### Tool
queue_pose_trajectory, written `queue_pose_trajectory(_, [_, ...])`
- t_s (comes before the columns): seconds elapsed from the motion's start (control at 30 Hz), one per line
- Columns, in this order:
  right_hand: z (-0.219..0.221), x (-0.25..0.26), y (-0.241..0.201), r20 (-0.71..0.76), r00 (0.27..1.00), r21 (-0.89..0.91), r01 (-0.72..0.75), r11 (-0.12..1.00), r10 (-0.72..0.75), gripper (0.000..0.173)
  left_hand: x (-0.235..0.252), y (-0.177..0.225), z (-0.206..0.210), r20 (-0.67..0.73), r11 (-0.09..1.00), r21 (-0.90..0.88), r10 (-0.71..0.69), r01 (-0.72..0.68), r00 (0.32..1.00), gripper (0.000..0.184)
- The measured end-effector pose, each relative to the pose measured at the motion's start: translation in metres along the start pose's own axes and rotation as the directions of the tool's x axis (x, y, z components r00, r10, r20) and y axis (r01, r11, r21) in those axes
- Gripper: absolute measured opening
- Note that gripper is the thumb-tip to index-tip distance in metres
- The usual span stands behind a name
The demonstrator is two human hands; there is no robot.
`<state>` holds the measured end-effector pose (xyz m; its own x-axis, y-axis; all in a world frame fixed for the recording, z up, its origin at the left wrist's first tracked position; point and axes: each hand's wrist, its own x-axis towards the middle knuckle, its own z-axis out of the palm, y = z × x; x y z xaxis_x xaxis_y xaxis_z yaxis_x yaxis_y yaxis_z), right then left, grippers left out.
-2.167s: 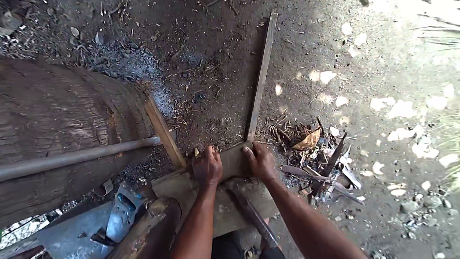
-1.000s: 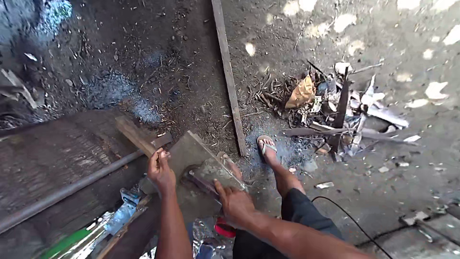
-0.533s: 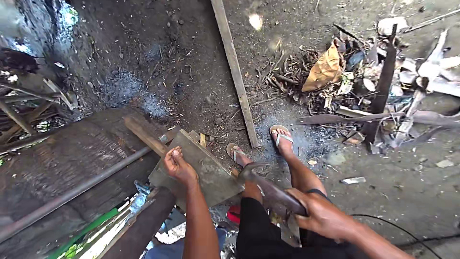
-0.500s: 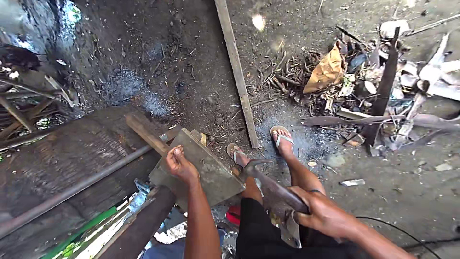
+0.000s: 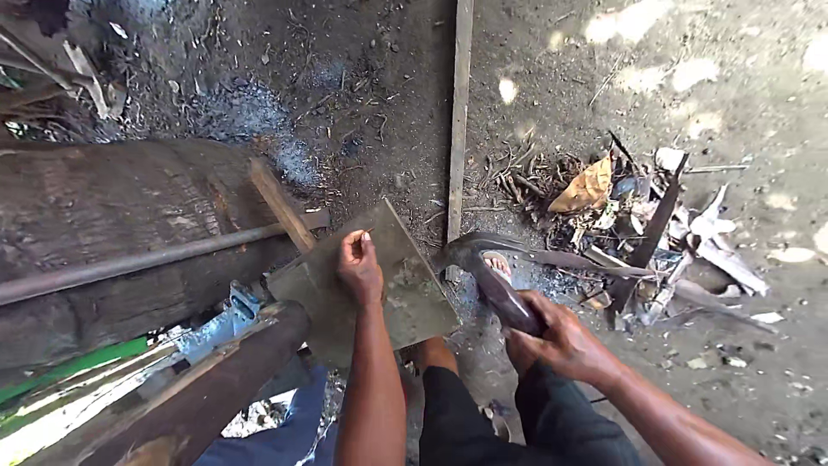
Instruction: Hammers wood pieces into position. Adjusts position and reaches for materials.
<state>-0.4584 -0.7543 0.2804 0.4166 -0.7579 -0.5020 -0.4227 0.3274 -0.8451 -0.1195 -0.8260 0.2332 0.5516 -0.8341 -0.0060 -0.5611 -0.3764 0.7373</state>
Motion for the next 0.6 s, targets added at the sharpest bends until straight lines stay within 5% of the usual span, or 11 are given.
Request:
queue_pose_trajectory(0.17, [0.029,0.011,-0.03,-0.014,0.993,-0.072,-0.115,0.991,0.114,0.048,0.004,-0.013,-0.015,0.066,0.94,0.293,0.162,-0.174,0.985,0.014])
queue_pose_trajectory(0.33, [0.056,0.008,-0.041,-0.035,0.994,-0.103,-0.108,0.989,0.105,0.046,0.01,-0.028,-0.027,0.088,0.948,0.26,0.166,-0.183,0.982,0.03])
queue_pose_trajectory(0.5, [0.072,0.016,-0.06,-0.178,0.979,-0.233,0.053,0.971,-0.096,0.049,0.008,-0.038,-0.027,0.003,0.968,0.208,0.142,-0.139,0.99,0.023])
queue_pose_trajectory(0.6, [0.073,0.03,-0.077,-0.141,0.976,-0.321,0.113,0.94,-0.165,0.054,0.007,-0.041,-0.019,-0.034,0.959,0.241,0.162,-0.149,0.986,0.019])
